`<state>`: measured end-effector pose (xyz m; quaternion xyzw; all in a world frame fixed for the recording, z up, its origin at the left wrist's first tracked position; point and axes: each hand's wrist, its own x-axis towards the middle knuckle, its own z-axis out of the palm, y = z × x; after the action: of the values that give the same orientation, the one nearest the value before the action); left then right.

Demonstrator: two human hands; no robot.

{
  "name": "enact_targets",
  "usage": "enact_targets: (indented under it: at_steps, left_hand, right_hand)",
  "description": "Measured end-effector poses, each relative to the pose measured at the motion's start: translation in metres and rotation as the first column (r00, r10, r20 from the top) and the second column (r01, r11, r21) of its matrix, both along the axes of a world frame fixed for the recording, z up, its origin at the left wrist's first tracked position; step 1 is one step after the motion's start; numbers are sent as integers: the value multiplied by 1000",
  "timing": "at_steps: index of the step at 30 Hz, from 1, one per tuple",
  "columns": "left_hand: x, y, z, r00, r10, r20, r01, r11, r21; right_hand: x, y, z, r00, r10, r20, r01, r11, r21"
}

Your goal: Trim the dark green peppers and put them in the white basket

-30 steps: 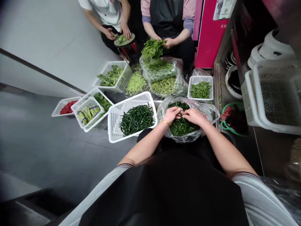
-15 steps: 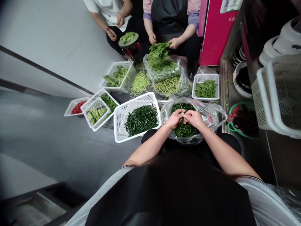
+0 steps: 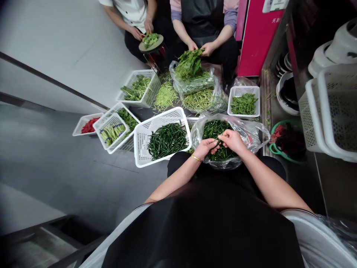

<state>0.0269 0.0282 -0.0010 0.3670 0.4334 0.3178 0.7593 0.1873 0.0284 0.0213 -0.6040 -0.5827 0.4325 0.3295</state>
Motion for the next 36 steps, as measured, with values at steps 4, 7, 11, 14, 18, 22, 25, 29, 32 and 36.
enact_targets:
  at_steps: [4,7,11,14,18,22,25,29,32,36]
  left_hand:
    - [3,-11,0,992,123,-21,-125,989,-82]
    - [0,-11,7,992,121,-20,-122,991,-52]
    - [-4,-3,16,996,-38,-82,45,995,87]
    - [-5,4,23,966,-127,-223,171,966,192]
    - [-12,8,45,928,-203,-313,321,863,391]
    - [-29,0,62,919,-318,-233,391,810,438]
    - [-43,-11,57,967,-248,-50,251,915,316]
    - [-48,-16,41,973,119,197,-129,991,39]
    - [-40,-18,35,958,192,214,-173,980,-100]
    - [-28,-18,30,982,140,127,-115,977,-182]
  right_hand:
    - [0,-5,-1,859,-56,509,-61,976,210]
    - [11,5,-2,867,-41,496,-50,984,169]
    - [19,16,0,953,221,206,-239,969,67]
    - [12,16,11,952,203,227,-237,963,131]
    - [4,13,25,972,233,40,-236,962,137]
    - [13,13,16,950,77,-303,-103,992,-70]
    - [30,12,1,985,-149,-89,139,984,-107]
    - [32,10,-12,830,-41,556,57,998,-10]
    - [13,17,-12,652,170,739,-73,984,-162]
    - [11,27,3,648,216,730,-137,976,-168]
